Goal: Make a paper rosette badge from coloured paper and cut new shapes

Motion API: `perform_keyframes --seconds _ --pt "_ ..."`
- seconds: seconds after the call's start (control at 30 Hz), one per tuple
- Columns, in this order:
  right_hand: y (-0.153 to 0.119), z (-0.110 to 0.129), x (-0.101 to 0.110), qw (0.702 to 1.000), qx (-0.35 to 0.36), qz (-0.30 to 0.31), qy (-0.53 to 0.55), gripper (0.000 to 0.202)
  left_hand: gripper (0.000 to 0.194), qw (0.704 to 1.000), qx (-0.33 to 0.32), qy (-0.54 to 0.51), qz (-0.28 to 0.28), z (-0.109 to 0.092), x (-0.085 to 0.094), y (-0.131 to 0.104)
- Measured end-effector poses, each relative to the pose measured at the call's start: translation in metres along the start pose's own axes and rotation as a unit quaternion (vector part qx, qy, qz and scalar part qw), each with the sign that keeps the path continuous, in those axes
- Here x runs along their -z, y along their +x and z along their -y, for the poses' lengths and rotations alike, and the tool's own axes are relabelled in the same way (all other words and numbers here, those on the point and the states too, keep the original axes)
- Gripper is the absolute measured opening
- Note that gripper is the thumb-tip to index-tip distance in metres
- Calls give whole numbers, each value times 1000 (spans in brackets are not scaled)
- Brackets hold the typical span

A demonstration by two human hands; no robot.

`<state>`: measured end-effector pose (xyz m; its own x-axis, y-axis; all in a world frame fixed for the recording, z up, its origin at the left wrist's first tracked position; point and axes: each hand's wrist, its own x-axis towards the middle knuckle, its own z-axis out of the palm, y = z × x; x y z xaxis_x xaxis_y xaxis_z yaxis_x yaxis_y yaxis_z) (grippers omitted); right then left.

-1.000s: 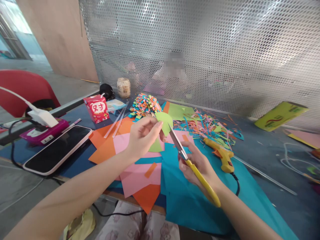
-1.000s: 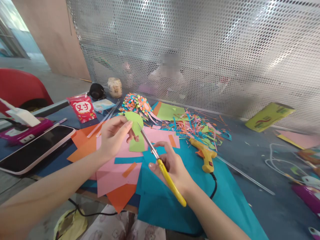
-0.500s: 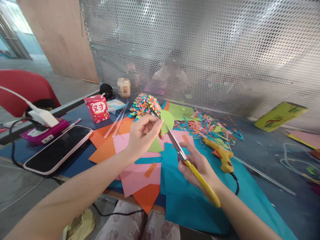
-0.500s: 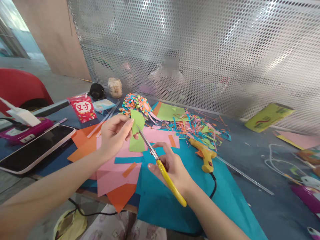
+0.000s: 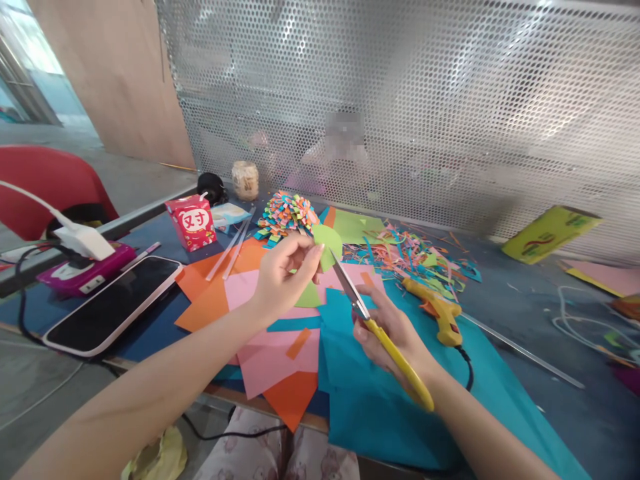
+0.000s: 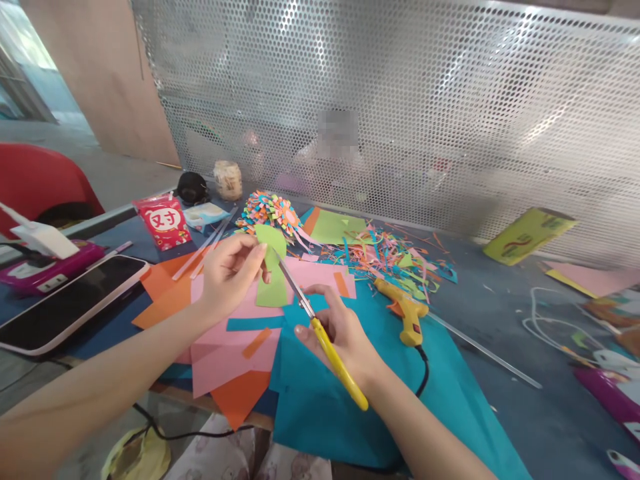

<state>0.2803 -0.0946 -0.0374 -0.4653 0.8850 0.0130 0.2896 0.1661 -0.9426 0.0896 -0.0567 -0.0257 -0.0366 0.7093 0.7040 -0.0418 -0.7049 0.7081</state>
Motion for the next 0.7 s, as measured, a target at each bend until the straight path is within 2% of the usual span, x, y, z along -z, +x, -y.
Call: perform_keyframes --seconds 0.37,0.7 --pt "0 0 0 1000 7 -6 27 58 27 995 64 -69 21 -1 -4 -2" --pt "0 -1 -1 999 30 -29 8 52 16 976 155 -109 109 -5 -9 -8"
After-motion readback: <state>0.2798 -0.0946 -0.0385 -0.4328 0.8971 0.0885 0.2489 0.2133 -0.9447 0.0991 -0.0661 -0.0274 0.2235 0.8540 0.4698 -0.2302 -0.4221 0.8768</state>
